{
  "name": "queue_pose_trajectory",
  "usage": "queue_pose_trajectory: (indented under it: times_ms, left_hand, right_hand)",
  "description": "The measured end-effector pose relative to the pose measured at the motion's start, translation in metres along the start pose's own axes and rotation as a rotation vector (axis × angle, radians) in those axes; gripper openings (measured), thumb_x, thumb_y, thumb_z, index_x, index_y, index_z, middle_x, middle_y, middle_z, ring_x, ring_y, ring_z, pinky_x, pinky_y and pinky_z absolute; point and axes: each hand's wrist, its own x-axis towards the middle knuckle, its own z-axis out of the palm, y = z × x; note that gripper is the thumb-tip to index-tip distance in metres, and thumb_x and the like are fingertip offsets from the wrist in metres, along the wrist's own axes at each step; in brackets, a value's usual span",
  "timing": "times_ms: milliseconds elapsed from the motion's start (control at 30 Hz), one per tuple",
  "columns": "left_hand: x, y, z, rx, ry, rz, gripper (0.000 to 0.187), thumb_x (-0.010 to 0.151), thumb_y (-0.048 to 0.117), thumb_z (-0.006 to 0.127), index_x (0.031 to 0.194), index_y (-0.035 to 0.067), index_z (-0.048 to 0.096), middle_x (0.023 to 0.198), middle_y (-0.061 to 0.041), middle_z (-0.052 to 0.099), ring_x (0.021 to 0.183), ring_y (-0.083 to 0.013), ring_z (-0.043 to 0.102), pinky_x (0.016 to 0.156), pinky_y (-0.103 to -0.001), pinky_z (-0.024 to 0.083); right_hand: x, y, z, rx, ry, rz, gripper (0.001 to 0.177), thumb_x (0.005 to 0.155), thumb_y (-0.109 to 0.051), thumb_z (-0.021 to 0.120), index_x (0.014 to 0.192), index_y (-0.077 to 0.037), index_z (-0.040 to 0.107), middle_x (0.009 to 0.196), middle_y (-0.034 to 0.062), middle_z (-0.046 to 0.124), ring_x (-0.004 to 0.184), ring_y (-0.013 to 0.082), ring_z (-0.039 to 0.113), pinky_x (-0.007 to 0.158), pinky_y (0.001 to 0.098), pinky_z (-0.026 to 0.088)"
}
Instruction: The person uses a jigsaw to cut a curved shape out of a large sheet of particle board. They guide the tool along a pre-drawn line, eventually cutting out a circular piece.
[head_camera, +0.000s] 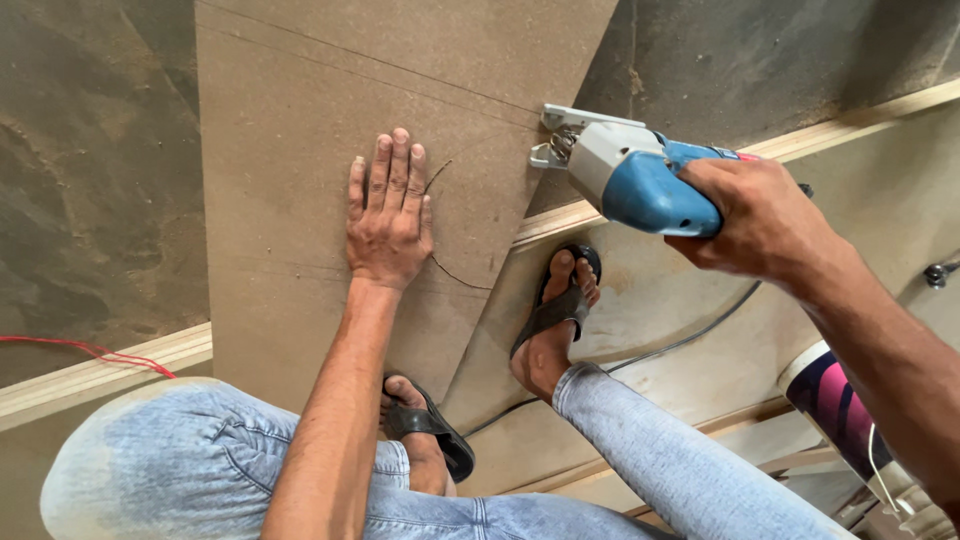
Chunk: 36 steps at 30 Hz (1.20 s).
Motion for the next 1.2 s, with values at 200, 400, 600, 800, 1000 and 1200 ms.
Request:
queue_pose_trajectory:
  times_ms: [200, 400, 600, 800, 1000, 1200]
  left_hand:
    - [-0.003, -0.0007, 0.0065, 0.048, -0.014, -0.002, 0.06, 0.114, 0.028, 0.046, 0.168, 0.009, 0.029, 0.175, -0.007, 0.022, 0.162, -0.0231, 0.018, 0.134, -0.047, 0.012]
    - [-0.0015, -0.0003, 0.0058, 0.055, 0.0, -0.004, 0.062, 0.112, 0.028, 0.048, 0.168, 0.009, 0.029, 0.175, -0.007, 0.022, 0.163, -0.0225, 0.017, 0.134, -0.046, 0.012]
    - [-0.0014, 0.0009, 0.0037, 0.069, 0.004, -0.002, 0.063, 0.111, 0.029, 0.051, 0.168, 0.009, 0.031, 0.175, -0.007, 0.023, 0.162, -0.0227, 0.018, 0.133, -0.047, 0.013]
    - [-0.0013, 0.0015, 0.0032, 0.066, -0.01, -0.009, 0.063, 0.112, 0.029, 0.051, 0.168, 0.009, 0.031, 0.175, -0.007, 0.022, 0.162, -0.0224, 0.019, 0.134, -0.046, 0.013]
    - [-0.002, 0.0, 0.003, 0.048, 0.002, -0.006, 0.063, 0.111, 0.029, 0.052, 0.167, 0.009, 0.032, 0.175, -0.007, 0.023, 0.162, -0.0232, 0.019, 0.133, -0.047, 0.014]
    - [0.001, 0.0017, 0.0005, 0.017, 0.028, 0.002, 0.063, 0.109, 0.024, 0.053, 0.166, 0.007, 0.035, 0.174, -0.009, 0.025, 0.162, -0.0246, 0.021, 0.133, -0.048, 0.016]
  right_hand:
    - [-0.002, 0.003, 0.0022, -0.012, 0.015, -0.011, 0.03, 0.069, -0.011, 0.084, 0.085, -0.006, 0.058, 0.081, 0.0144, 0.066, 0.077, 0.0366, 0.066, 0.07, 0.0465, 0.055]
    - [-0.0023, 0.0026, 0.0034, 0.001, 0.0, 0.006, 0.032, 0.067, -0.012, 0.085, 0.084, -0.006, 0.059, 0.081, 0.0141, 0.067, 0.077, 0.0362, 0.066, 0.071, 0.0462, 0.055]
    - [-0.0008, 0.0019, 0.0045, 0.006, -0.017, 0.023, 0.029, 0.069, -0.011, 0.084, 0.086, -0.006, 0.061, 0.079, 0.013, 0.067, 0.074, 0.0327, 0.068, 0.069, 0.0438, 0.056]
    - [0.0002, -0.0005, 0.0053, 0.011, -0.019, 0.031, 0.028, 0.07, -0.012, 0.085, 0.087, -0.007, 0.063, 0.078, 0.0135, 0.068, 0.07, 0.0312, 0.069, 0.067, 0.0431, 0.057]
    - [0.0005, -0.0024, 0.0043, 0.006, -0.004, 0.008, 0.03, 0.069, -0.013, 0.085, 0.089, -0.006, 0.064, 0.082, 0.0149, 0.069, 0.072, 0.032, 0.07, 0.068, 0.0436, 0.057]
    - [-0.0001, -0.0016, 0.007, 0.025, -0.027, 0.056, 0.028, 0.069, -0.012, 0.084, 0.089, -0.007, 0.064, 0.081, 0.0142, 0.07, 0.072, 0.0318, 0.071, 0.067, 0.0435, 0.058]
